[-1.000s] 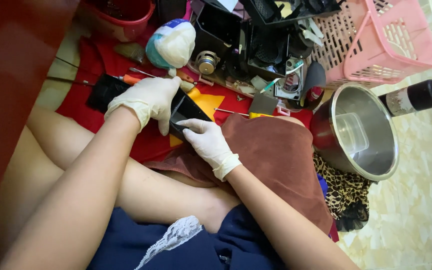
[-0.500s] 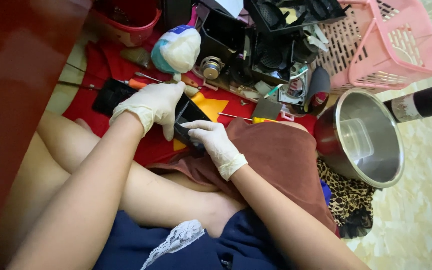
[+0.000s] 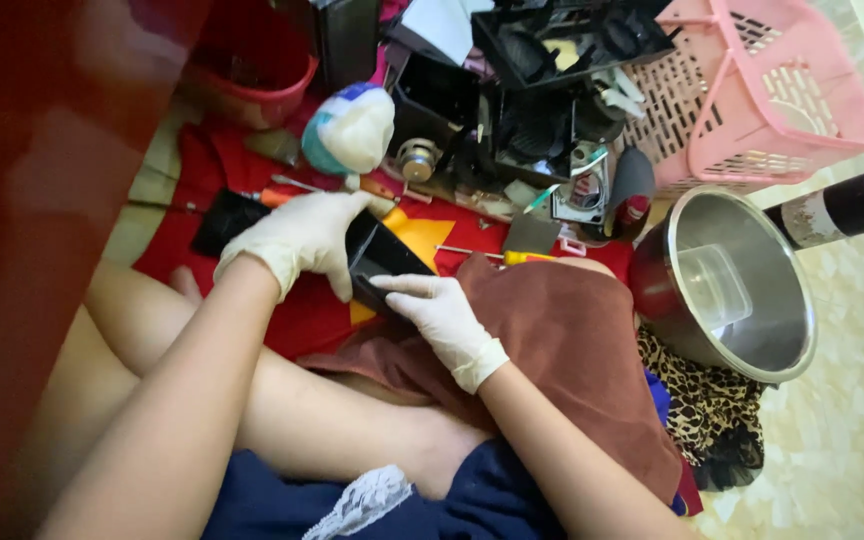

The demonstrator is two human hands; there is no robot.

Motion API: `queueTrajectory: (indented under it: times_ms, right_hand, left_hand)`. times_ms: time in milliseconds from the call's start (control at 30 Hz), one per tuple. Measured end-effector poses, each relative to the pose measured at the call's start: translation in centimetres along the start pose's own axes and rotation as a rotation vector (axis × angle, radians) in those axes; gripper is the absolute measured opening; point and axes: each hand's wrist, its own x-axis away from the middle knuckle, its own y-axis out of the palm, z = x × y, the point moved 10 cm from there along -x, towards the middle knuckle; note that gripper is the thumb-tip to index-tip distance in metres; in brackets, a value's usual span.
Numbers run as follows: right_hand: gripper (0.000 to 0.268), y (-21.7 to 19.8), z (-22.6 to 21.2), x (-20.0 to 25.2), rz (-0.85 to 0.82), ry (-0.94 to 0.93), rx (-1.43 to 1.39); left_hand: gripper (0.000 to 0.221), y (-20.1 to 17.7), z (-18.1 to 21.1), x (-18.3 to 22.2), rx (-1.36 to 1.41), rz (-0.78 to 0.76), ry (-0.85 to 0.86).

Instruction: The person is sanding the edges and surfaces of a small black plastic component using a piece of sandpaper to smooth it down.

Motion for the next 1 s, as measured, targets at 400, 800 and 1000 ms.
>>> queueTrajectory:
  times_ms: [400, 800, 1000]
  right_hand:
    - [0.025, 0.8, 0.0, -0.5, -0.022, -0.001, -0.001]
    - [0.028, 1.1, 0.4, -0.6, -0.033, -0.052, 0.049]
    - [0.027, 0.9, 0.0, -0.5, -0.006, -0.052, 0.006]
  left_hand:
    - [0.091, -1.2, 0.8, 1.5, 0.136, 0.018, -0.012]
    - [0.089, 0.0, -0.4, 1.0, 0.168, 0.136, 0.019]
    - [0.086, 1.0, -1.2, 0.0, 0.284, 0.187, 0.027]
